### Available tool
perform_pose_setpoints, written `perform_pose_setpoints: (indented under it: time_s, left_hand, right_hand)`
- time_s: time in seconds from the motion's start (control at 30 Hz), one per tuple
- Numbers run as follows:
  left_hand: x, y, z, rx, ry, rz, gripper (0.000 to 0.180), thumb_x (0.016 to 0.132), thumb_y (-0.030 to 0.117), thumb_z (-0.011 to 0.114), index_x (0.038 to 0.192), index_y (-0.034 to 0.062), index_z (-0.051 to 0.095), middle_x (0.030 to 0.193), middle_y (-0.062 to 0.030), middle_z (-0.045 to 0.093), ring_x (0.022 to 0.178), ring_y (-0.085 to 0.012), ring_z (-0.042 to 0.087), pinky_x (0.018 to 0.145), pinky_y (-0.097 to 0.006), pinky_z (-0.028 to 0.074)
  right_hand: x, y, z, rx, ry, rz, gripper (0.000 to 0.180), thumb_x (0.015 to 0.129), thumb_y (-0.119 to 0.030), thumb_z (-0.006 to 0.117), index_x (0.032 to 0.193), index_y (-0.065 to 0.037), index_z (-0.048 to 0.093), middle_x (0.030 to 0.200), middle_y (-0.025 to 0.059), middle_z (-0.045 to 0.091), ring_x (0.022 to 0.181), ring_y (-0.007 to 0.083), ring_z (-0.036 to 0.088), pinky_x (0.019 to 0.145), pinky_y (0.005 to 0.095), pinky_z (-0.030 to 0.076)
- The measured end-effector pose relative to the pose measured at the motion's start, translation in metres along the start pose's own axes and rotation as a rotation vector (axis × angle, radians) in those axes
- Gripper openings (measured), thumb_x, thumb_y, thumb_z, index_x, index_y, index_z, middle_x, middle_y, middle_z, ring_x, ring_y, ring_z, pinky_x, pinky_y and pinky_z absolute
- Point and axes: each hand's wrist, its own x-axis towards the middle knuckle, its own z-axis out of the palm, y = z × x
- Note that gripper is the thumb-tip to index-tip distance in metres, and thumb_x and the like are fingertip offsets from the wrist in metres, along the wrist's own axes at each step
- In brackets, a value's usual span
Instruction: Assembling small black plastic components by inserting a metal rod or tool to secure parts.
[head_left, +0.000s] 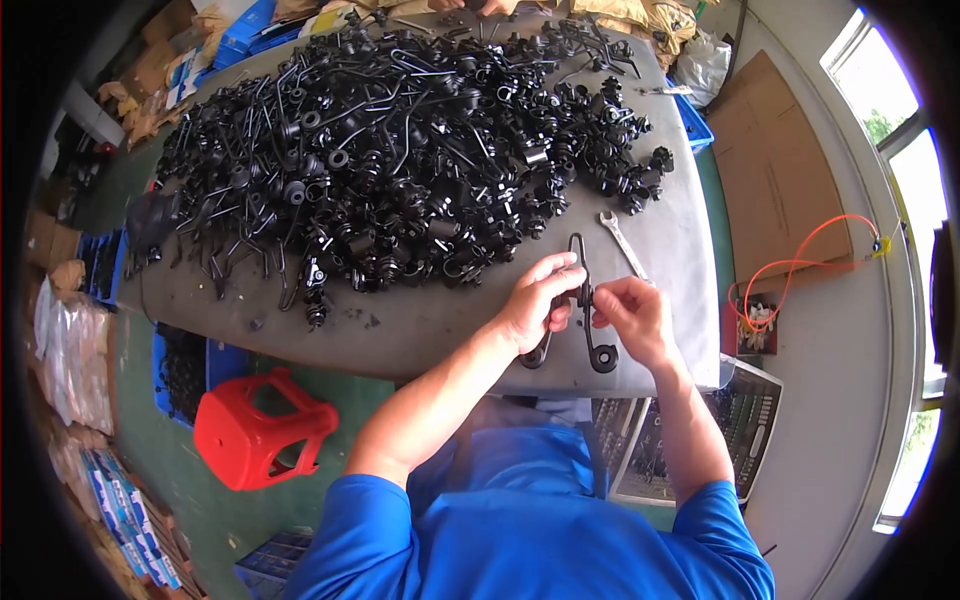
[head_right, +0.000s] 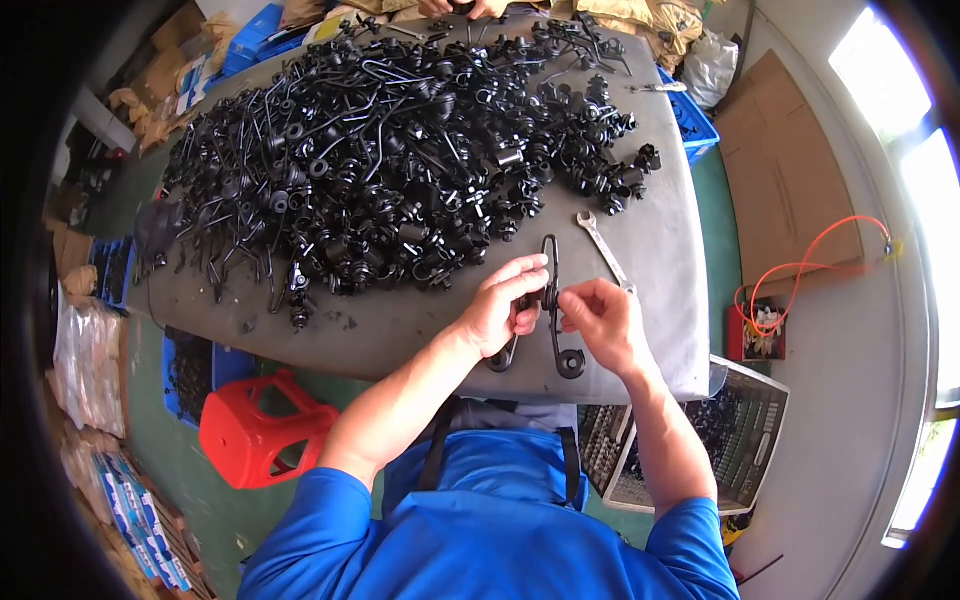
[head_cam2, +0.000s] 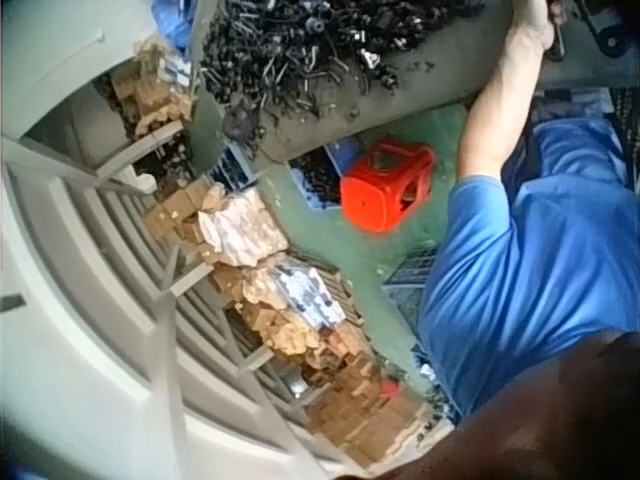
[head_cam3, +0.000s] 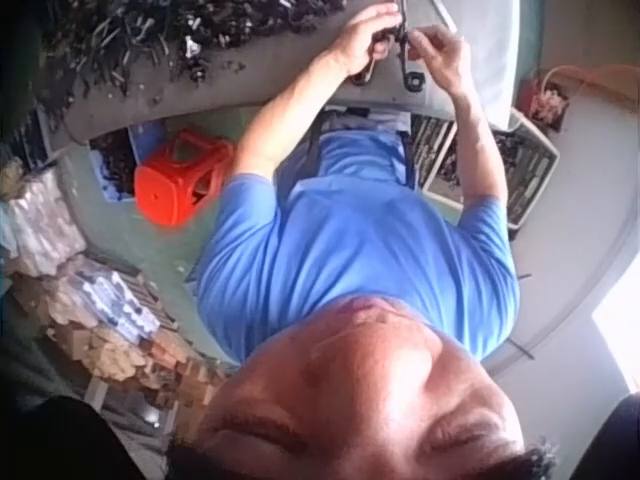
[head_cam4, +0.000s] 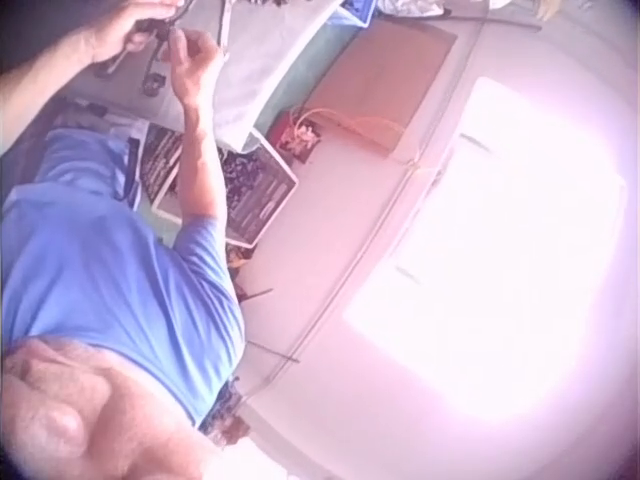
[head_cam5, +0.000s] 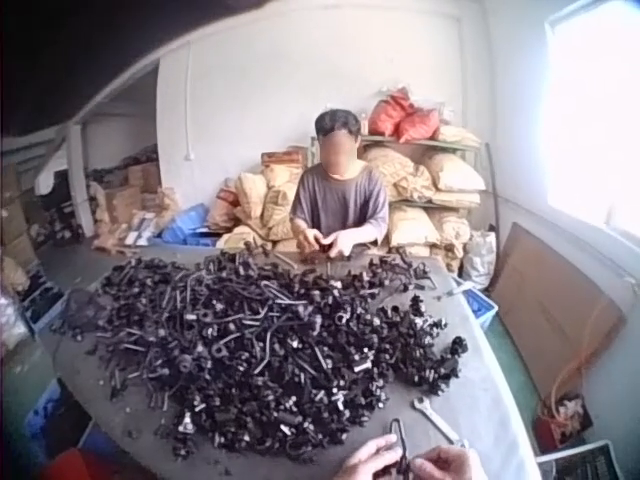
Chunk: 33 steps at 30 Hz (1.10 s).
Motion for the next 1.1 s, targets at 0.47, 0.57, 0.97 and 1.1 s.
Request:
perform_pose_setpoints:
  time_s: [0.47, 0.57, 0.97, 1.1]
  left_hand:
    - [-0.005, 0.002, 0.013, 0.031, 0.015, 0.048, 0.045, 0.094, 0.03, 0.058, 0.131, 0.0081, 0.045, 0.087, -0.0041, 0.053, 0.053, -0.0104, 0.044, 0.043, -0.024, 0.032]
    - [-0.004, 0.004, 0.014, 0.102, 0.046, 0.091, 0.045, 0.094, 0.031, 0.057, 0.131, 0.0085, 0.046, 0.087, -0.0044, 0.054, 0.052, -0.0101, 0.043, 0.043, -0.024, 0.032]
    - [-0.016, 0.007, 0.017, 0.202, 0.067, 0.17, 0.046, 0.094, 0.033, 0.057, 0.13, 0.0058, 0.048, 0.082, -0.0052, 0.056, 0.051, -0.0086, 0.044, 0.043, -0.022, 0.032]
    - [-0.013, 0.003, 0.02, 0.327, 0.143, 0.245, 0.05, 0.089, 0.033, 0.066, 0.126, 0.0037, 0.051, 0.078, -0.0014, 0.055, 0.049, -0.0042, 0.043, 0.041, -0.019, 0.031]
  right_hand:
    - [0.0, 0.009, -0.011, 0.13, -0.172, 0.161, 0.041, 0.101, -0.037, 0.043, 0.081, -0.004, 0.055, 0.065, 0.0007, 0.054, 0.055, 0.008, 0.048, 0.049, 0.0234, 0.04]
    - [-0.002, 0.015, -0.005, 0.159, -0.007, -0.04, 0.043, 0.102, -0.039, 0.041, 0.078, -0.005, 0.054, 0.061, -0.0007, 0.052, 0.052, 0.0076, 0.046, 0.049, 0.023, 0.039]
    - [-0.011, 0.004, 0.002, 0.11, -0.133, 0.116, 0.034, 0.102, -0.031, 0.043, 0.081, -0.005, 0.05, 0.067, -0.0011, 0.05, 0.062, 0.0071, 0.045, 0.056, 0.0236, 0.041]
    - [-0.012, 0.005, 0.014, 0.11, -0.121, -0.003, 0.038, 0.102, -0.032, 0.042, 0.076, -0.006, 0.049, 0.068, -0.0008, 0.053, 0.06, 0.0062, 0.044, 0.053, 0.0229, 0.038]
